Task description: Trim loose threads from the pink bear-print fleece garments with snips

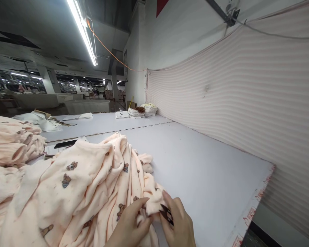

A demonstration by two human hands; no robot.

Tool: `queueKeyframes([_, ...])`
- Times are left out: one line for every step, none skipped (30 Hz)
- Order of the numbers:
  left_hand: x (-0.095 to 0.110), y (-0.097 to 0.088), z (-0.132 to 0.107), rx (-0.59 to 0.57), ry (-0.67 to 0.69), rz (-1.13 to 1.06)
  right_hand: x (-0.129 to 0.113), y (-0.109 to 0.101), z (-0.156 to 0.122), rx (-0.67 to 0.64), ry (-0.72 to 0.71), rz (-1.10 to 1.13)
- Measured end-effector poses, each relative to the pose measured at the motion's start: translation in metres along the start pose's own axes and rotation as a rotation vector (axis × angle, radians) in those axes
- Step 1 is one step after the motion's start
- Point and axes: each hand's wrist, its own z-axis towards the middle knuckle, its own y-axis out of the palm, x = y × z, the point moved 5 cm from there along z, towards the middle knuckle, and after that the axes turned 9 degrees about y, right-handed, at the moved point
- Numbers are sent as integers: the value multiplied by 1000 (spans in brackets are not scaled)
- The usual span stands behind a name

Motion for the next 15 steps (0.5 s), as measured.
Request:
queueKeyframes([4, 1, 1, -6, 30, 43, -3, -1, 3, -31, 2, -14])
queueKeyframes([6, 3, 2, 6, 60, 54, -3, -2, 7, -63, 36, -16])
queueKeyframes([8, 5, 1, 31, 87, 44, -1, -2, 11, -86, 98, 11])
queueKeyframes([7, 8, -1, 70, 99, 33, 3, -2, 14, -106, 187, 73])
queueKeyframes([5, 11, -3, 111, 93, 32, 10, -1, 16, -128, 292, 171])
queueKeyframes([2, 15, -6, 136, 69, 48, 17, 3, 15, -153, 402, 293])
queueKeyframes([-1, 20, -8, 139, 38, 74, 24, 8, 12, -176, 506, 421])
queueKeyframes([-5, 24, -10, 133, 4, 98, 29, 14, 8, -197, 594, 533])
queueKeyframes([-6, 27, -11, 121, -14, 107, 34, 19, 3, -217, 656, 615])
queueKeyframes([-6, 29, -11, 113, -4, 105, 36, 23, -2, -231, 682, 656])
queueKeyframes([-4, 30, -11, 117, 29, 93, 36, 24, -5, -226, 667, 651])
queueKeyframes([0, 28, -10, 133, 72, 83, 35, 22, -7, -201, 618, 606])
queueKeyframes([4, 26, -10, 158, 116, 79, 33, 17, -8, -155, 547, 531])
queueKeyframes([8, 23, -10, 190, 157, 81, 30, 10, -8, -90, 472, 436])
queueKeyframes([11, 19, -11, 226, 198, 85, 26, 2, -8, -18, 402, 330])
